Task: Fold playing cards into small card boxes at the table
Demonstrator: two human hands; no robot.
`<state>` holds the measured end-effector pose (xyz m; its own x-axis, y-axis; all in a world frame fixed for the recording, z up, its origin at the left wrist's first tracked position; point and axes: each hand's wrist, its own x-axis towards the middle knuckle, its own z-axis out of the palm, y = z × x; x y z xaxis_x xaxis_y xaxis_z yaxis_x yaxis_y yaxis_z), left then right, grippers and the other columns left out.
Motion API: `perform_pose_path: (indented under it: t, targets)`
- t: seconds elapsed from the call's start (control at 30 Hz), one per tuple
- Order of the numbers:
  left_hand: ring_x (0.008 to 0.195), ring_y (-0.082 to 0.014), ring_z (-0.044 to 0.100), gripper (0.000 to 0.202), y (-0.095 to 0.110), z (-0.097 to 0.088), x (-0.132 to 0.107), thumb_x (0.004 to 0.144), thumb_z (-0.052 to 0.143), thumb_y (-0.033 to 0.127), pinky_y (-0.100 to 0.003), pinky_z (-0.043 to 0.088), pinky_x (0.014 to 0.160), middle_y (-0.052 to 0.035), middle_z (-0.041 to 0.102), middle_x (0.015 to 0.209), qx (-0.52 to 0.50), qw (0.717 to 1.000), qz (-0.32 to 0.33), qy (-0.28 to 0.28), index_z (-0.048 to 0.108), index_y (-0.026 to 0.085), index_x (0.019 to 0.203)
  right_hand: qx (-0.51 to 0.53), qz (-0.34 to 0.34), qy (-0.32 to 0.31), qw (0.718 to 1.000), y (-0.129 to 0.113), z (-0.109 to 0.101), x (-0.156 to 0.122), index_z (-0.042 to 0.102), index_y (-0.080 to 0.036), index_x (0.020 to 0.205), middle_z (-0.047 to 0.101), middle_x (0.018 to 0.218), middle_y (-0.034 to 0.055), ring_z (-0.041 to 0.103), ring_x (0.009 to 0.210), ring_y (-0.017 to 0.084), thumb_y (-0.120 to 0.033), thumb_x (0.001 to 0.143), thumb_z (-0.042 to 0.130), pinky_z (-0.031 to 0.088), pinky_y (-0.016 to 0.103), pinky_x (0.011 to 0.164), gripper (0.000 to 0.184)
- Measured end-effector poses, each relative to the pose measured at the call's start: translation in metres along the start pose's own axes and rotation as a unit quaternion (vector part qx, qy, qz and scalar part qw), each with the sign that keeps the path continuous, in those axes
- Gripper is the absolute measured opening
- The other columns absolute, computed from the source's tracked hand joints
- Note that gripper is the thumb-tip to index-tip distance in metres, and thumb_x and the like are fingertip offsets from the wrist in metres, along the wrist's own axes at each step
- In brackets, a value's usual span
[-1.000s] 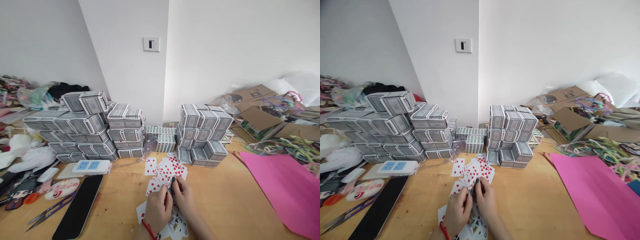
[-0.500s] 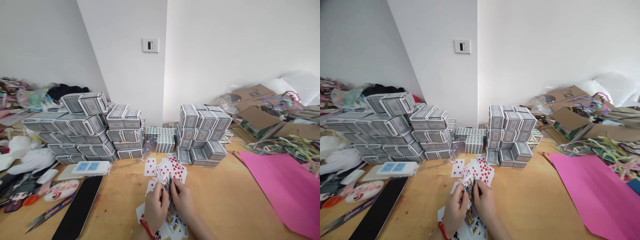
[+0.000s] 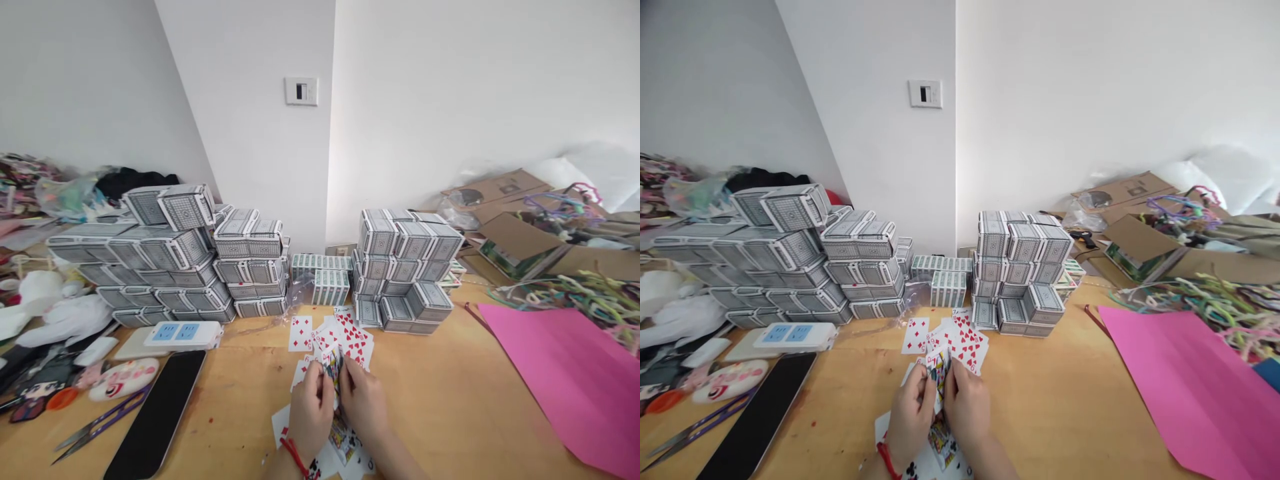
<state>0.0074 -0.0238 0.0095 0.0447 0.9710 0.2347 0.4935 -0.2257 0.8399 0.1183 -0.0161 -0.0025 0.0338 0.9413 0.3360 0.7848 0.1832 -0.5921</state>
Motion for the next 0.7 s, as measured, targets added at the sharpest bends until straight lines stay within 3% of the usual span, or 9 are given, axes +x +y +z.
perform_pose_path:
  t: [0.23,0.5,0.7]
  targets:
    - [0.039,-0.0110,0.038,0.017,0.0006,-0.0014,-0.0023,0.082,0.036,0.021,-0.022,0.023,0.042,0.0076,0.034,0.044,0.008,1.000,0.011,0.011,0.032,0.023,0.066,0.042,0.018,-0.029,0.999,-0.0027,-0.0021,0.0005,0.056,-0.012,0.103,0.065,0.068,0.0089,0.061,0.057,0.017,-0.026,0.086,0.033,0.041,0.022,0.052,0.033]
    - [0.038,-0.0106,0.038,0.015,-0.0053,0.0012,-0.0008,0.082,0.036,0.022,-0.021,0.023,0.042,0.0074,0.037,0.044,0.019,0.999,0.023,0.042,0.034,0.022,0.067,0.096,0.029,-0.038,0.994,-0.0039,-0.0028,0.0019,0.053,-0.014,0.105,0.065,0.072,0.0075,0.062,0.062,0.018,-0.027,0.085,0.032,0.044,0.024,0.055,0.031]
    - [0.039,-0.0108,0.039,0.017,-0.0013,-0.0022,-0.0007,0.084,0.033,0.023,-0.021,0.025,0.043,0.0075,0.034,0.045,0.038,0.999,0.017,0.029,0.032,0.023,0.067,0.111,0.047,-0.033,0.992,-0.0035,0.0001,0.0016,0.051,-0.015,0.105,0.066,0.071,0.0077,0.062,0.059,0.018,-0.026,0.084,0.033,0.044,0.025,0.055,0.030]
